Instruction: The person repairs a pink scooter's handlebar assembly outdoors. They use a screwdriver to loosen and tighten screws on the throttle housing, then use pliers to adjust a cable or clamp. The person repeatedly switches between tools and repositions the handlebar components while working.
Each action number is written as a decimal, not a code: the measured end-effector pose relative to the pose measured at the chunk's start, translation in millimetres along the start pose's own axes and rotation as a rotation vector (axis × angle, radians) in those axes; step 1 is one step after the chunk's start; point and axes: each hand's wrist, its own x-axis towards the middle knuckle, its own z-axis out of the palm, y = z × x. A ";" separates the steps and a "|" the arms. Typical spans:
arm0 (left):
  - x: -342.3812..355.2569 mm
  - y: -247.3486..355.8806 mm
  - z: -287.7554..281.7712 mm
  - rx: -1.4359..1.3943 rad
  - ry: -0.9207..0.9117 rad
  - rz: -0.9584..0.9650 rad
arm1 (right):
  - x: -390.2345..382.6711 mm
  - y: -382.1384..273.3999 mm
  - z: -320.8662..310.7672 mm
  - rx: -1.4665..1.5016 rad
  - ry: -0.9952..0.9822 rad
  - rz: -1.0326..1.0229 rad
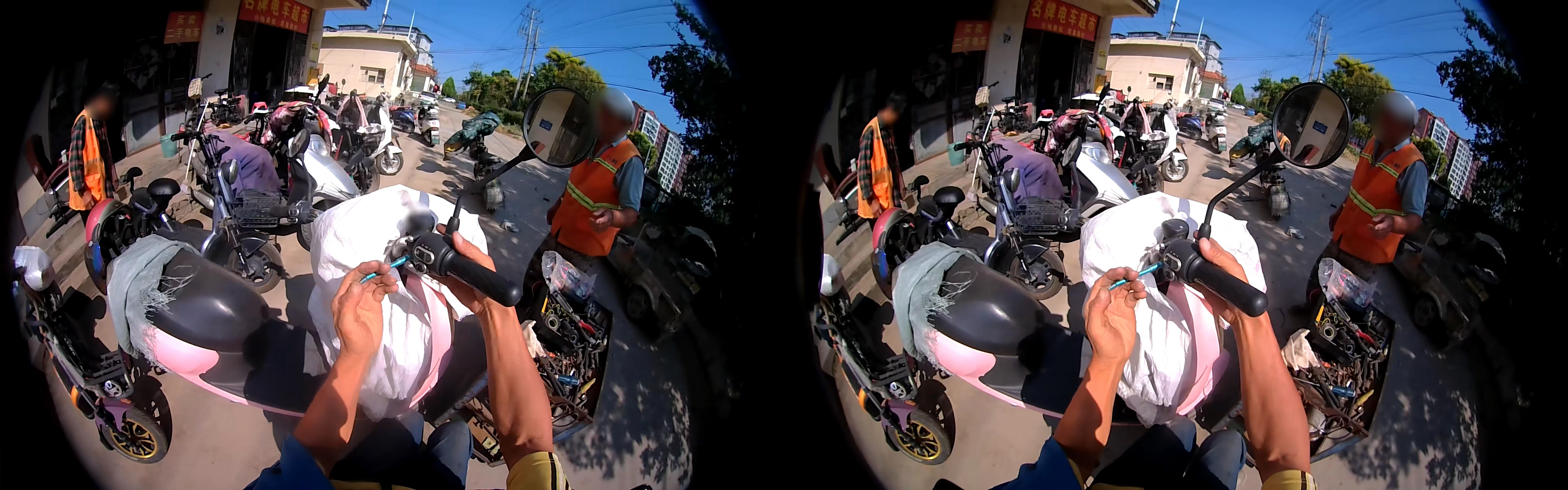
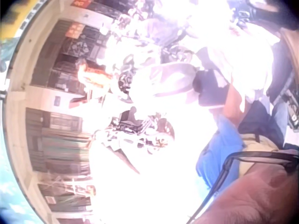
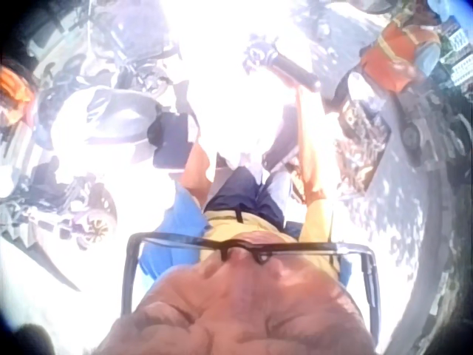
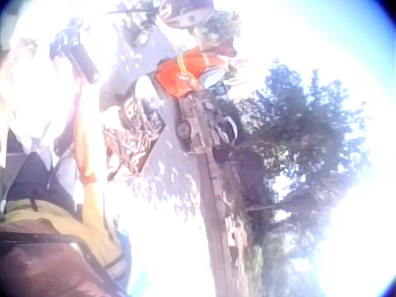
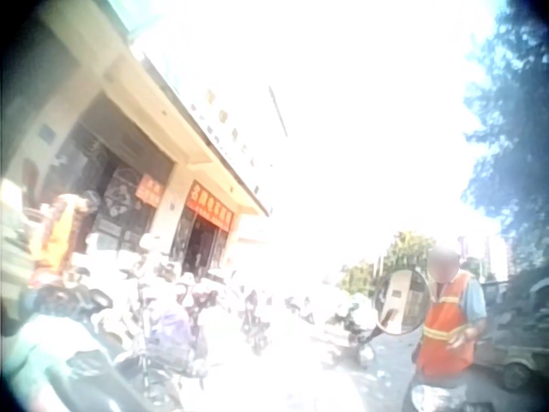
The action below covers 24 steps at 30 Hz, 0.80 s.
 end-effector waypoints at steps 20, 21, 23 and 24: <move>16.8 34.4 21.1 0.527 0.172 -0.035 | -4.3 5.2 -1.0 -0.165 0.089 -0.006; 21.0 38.7 17.5 0.417 0.168 -0.211 | -4.5 5.7 -2.2 -0.166 0.103 -0.005; 25.7 39.7 2.2 0.016 0.139 -0.351 | -6.9 3.8 1.7 -0.168 0.109 -0.001; 29.4 37.7 -9.2 -0.182 0.121 -0.413 | -6.7 2.2 8.1 -0.167 0.094 0.000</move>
